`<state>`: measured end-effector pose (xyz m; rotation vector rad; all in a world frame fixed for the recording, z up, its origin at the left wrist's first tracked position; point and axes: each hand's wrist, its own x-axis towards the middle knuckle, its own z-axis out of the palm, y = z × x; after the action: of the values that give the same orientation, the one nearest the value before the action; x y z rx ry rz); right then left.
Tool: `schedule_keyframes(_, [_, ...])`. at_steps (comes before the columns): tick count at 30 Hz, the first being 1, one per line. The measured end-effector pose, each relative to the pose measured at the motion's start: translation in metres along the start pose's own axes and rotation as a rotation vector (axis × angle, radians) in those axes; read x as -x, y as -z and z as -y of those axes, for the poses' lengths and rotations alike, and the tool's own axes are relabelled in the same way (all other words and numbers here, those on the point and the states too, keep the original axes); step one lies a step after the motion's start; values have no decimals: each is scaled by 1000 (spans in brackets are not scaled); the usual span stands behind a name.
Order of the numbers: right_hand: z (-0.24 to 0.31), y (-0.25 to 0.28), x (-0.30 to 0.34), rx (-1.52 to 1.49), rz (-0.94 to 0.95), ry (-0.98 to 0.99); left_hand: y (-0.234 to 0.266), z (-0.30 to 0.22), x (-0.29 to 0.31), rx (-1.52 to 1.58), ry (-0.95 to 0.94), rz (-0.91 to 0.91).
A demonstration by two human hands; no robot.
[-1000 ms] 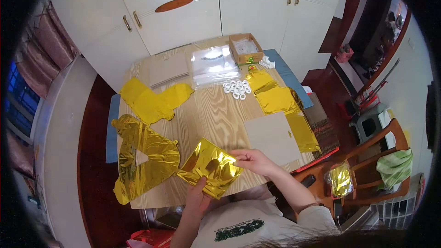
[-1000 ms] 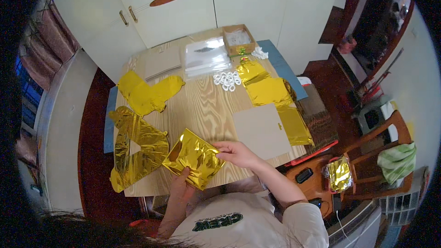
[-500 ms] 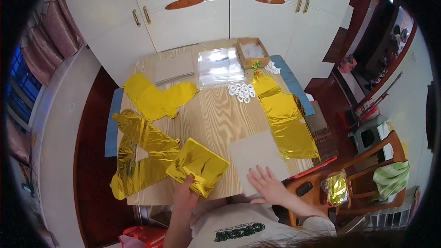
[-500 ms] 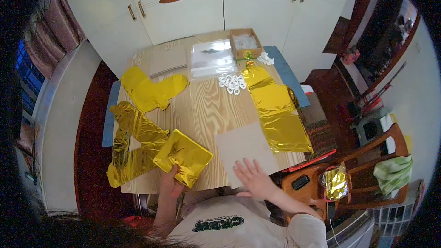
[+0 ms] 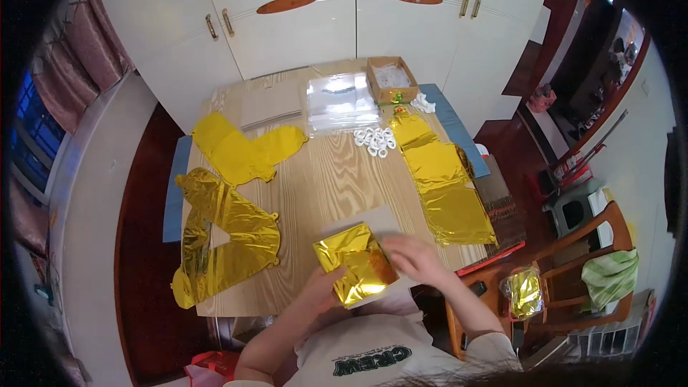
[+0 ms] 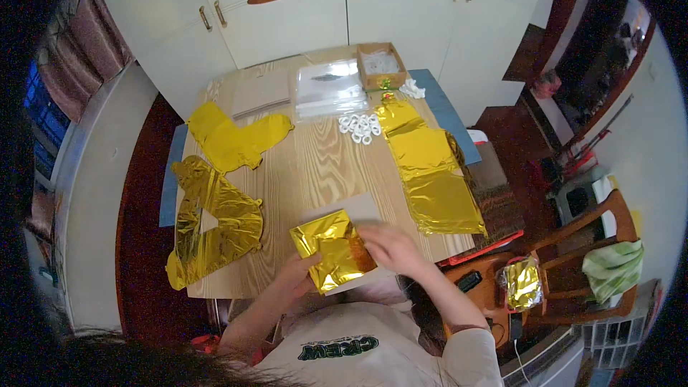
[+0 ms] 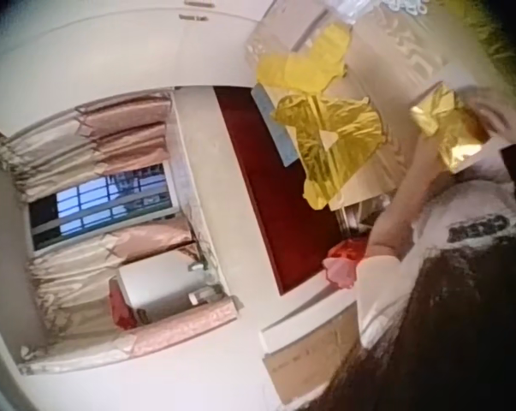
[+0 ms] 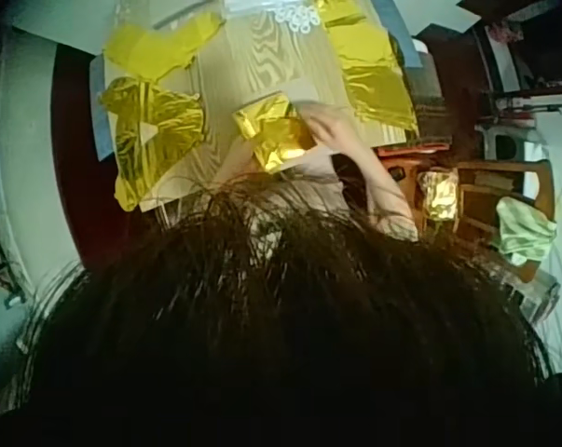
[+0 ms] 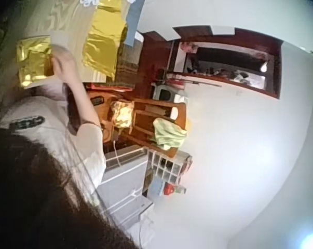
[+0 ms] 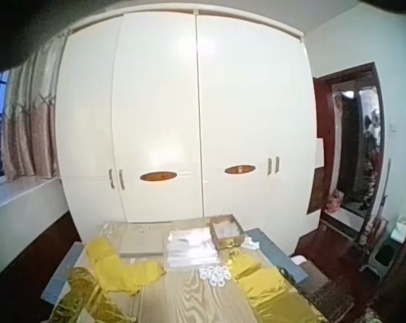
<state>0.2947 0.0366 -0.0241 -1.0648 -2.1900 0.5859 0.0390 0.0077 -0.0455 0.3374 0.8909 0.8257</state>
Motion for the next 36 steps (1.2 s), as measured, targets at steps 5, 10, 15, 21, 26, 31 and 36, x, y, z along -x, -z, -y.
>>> schedule_keyframes(5, [-49, -1, -28, 139, 145, 136, 1, -2, -32, -74, 0, 76])
schedule_keyframes(10, [-63, -21, -32, 305, 302, 205, 0, -10, -38, -145, 48, -12])
schedule_keyframes(15, [-66, -27, -27, 379, 346, 202, 6, -6, -40, -163, 16, -22])
schedule_keyframes(21, [-63, -24, -29, 429, 390, 201, 27, -16, -18, -1089, -457, -253])
schedule_keyframes(26, [-66, -26, -28, 442, 362, 217, -6, -21, -20, -1898, -850, -153])
schedule_keyframes(31, [-61, -18, -33, 439, 395, 246, 5, -9, -42, -2079, -795, -93])
schedule_keyframes(36, [-65, -15, -34, 411, 446, 267, 12, -14, -45, -2113, -786, -24])
